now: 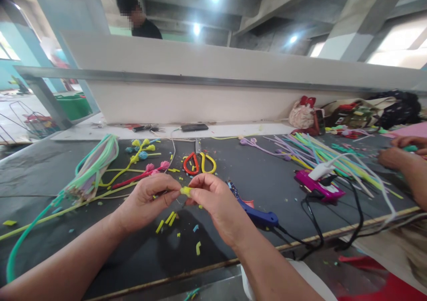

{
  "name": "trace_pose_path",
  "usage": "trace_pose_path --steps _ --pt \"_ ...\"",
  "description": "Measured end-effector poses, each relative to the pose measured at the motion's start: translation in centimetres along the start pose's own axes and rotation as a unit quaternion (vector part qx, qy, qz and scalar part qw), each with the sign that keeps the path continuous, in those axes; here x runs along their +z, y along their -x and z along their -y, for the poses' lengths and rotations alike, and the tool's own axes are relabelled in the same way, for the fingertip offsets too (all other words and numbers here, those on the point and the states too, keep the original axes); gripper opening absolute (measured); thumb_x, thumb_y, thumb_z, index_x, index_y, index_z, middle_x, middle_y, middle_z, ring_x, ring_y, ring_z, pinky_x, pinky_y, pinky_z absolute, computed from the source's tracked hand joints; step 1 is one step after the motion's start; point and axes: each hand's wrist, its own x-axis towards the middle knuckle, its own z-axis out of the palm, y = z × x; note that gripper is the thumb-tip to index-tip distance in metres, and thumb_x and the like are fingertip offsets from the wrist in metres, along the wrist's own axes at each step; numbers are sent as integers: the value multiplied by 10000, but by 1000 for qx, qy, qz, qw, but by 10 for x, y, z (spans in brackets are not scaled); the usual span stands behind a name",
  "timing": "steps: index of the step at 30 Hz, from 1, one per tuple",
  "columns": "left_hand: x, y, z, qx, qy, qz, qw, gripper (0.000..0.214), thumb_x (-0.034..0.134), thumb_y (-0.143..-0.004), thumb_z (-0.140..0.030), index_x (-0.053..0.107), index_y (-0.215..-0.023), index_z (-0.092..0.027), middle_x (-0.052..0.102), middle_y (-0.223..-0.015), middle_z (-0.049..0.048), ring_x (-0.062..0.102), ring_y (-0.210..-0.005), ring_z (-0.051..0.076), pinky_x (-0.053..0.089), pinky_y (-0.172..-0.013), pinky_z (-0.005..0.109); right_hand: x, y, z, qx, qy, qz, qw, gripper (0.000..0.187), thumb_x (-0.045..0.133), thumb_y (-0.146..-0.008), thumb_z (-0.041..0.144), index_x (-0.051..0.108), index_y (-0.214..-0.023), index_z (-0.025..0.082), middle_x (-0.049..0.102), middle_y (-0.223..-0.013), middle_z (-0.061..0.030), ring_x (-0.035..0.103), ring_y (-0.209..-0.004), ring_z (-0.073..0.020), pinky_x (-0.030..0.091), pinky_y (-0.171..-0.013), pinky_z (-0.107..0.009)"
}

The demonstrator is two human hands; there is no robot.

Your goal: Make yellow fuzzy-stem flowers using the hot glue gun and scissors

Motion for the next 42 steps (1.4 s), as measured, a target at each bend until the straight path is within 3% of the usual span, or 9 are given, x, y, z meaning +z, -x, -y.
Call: trace_pose_path --steps 6,26,34,42 --pt "2 -1 2 11 19 -6 1000 129 545 -829 -121 652 -758 -137 672 -718 18 572 -664 97 425 -656 190 -6 -3 -5 -43 118 -16 992 127 631 -708 243 554 -793 190 552 -731 22 529 -701 -132 433 -693 -302" --pt "4 -2 2 -52 113 10 992 127 574 -807 -117 675 -731 -116 669 -694 18 574 -640 85 430 -620 156 -7 -5 -10 -76 106 -8 991 103 606 -708 197 513 -750 187 494 -704 45 464 -664 -99 377 -645 -264" --pt "4 -2 5 -52 98 24 994 131 557 -815 -132 668 -745 -125 662 -702 11 568 -648 88 425 -621 165 -7 -7 -10 -71 103 -8 992 119 608 -682 198 506 -741 190 497 -695 46 478 -658 -104 395 -649 -268" --pt "2 -2 10 -89 67 51 993 118 543 -815 -155 647 -760 -142 632 -714 -8 538 -664 89 397 -631 175 -18 -8 -3 -70 88 -3 994 157 560 -782 318 577 -873 191 578 -897 -15 567 -766 -138 465 -742 -306"
